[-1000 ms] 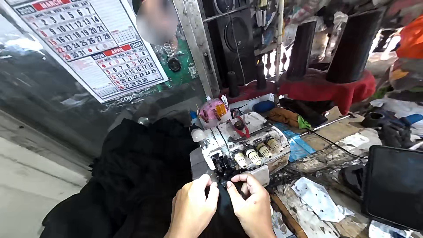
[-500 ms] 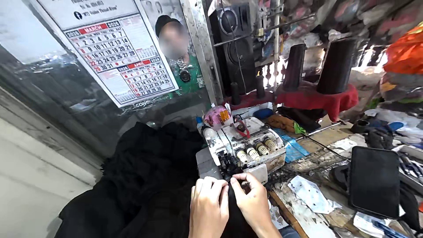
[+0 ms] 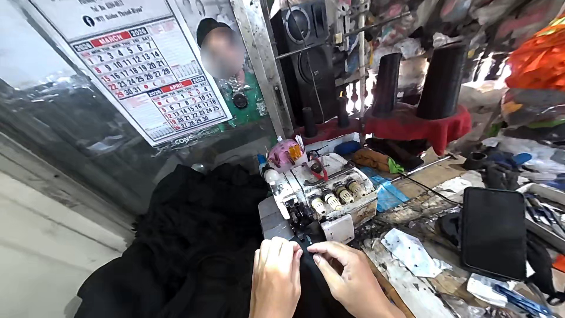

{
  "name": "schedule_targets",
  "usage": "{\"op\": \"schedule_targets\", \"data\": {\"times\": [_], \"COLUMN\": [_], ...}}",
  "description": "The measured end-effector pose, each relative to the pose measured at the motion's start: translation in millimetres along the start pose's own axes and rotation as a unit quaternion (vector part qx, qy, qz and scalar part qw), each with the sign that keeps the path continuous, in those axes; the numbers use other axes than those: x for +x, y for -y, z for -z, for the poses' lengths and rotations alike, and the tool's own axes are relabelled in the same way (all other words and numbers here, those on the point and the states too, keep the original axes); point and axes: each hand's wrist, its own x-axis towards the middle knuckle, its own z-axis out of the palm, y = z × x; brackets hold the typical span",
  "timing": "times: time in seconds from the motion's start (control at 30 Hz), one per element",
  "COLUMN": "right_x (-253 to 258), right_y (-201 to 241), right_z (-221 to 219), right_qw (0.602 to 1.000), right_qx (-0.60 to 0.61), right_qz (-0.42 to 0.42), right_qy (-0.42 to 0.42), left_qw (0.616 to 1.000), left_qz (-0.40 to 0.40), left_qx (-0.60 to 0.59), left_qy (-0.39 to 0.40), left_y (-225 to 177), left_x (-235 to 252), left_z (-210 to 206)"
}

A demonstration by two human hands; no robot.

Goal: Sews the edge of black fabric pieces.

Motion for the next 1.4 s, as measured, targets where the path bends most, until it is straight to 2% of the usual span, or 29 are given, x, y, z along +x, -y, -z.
{"op": "schedule_targets", "data": {"times": [0.2, 0.33, 0.47, 0.57, 0.63, 0.73, 0.87, 0.97, 1.03, 1.13, 1.27, 1.4], "right_x": [-6.9, -5.4, -1.2, -4.7, -5.8, -5.9, 7.3, 7.9, 5.5, 19.7, 27.6, 12.4], "right_y": [-5.0, -9.6, -10.1, -12.5, -13.8, -4.2, 22.5, 30.7, 37.0, 40.4, 45.7, 29.8], "right_z": [-1.1, -10.5, -12.8, -6.0, -2.5, -0.4, -2.3, 4.9, 13.0, 8.0, 11.4, 25.8], "right_qw": [0.995, 0.992, 0.99, 0.988, 0.986, 0.983, 0.955, 0.942, 0.944, 0.954, 0.92, 0.947], "right_qx": [-0.093, -0.112, -0.133, -0.139, -0.148, -0.149, -0.141, -0.124, -0.108, -0.156, -0.244, -0.195], "right_qz": [0.039, 0.037, 0.048, 0.067, 0.077, 0.064, -0.007, 0.004, 0.017, 0.041, 0.029, 0.066], "right_qy": [-0.019, -0.042, -0.02, 0.007, 0.024, 0.089, 0.261, 0.311, 0.312, 0.252, 0.306, 0.247], "left_qw": [1.0, 1.0, 0.999, 0.998, 0.999, 0.999, 0.996, 0.995, 0.995, 0.998, 0.997, 0.996], "left_qz": [0.002, 0.007, 0.001, 0.013, 0.022, 0.026, 0.03, 0.04, 0.043, 0.02, -0.025, -0.054], "left_qx": [0.015, -0.01, -0.034, -0.031, -0.026, -0.045, -0.077, -0.074, -0.071, -0.033, 0.028, 0.044], "left_qy": [0.02, -0.011, 0.024, 0.047, 0.031, 0.013, 0.033, 0.05, 0.05, 0.045, 0.067, 0.063], "left_y": [-4.4, 7.8, 26.9, 21.0, 13.9, 27.8, 73.2, 82.5, 75.1, 66.0, 57.9, 41.2], "left_x": [1.5, 6.4, 18.1, 15.9, 12.2, 15.6, 26.9, 15.8, 12.1, 18.3, 14.1, 5.5], "left_z": [6.9, -4.7, -3.4, 5.4, 4.9, -3.7, -3.3, 17.6, 30.9, 19.9, 17.8, 26.8]}}
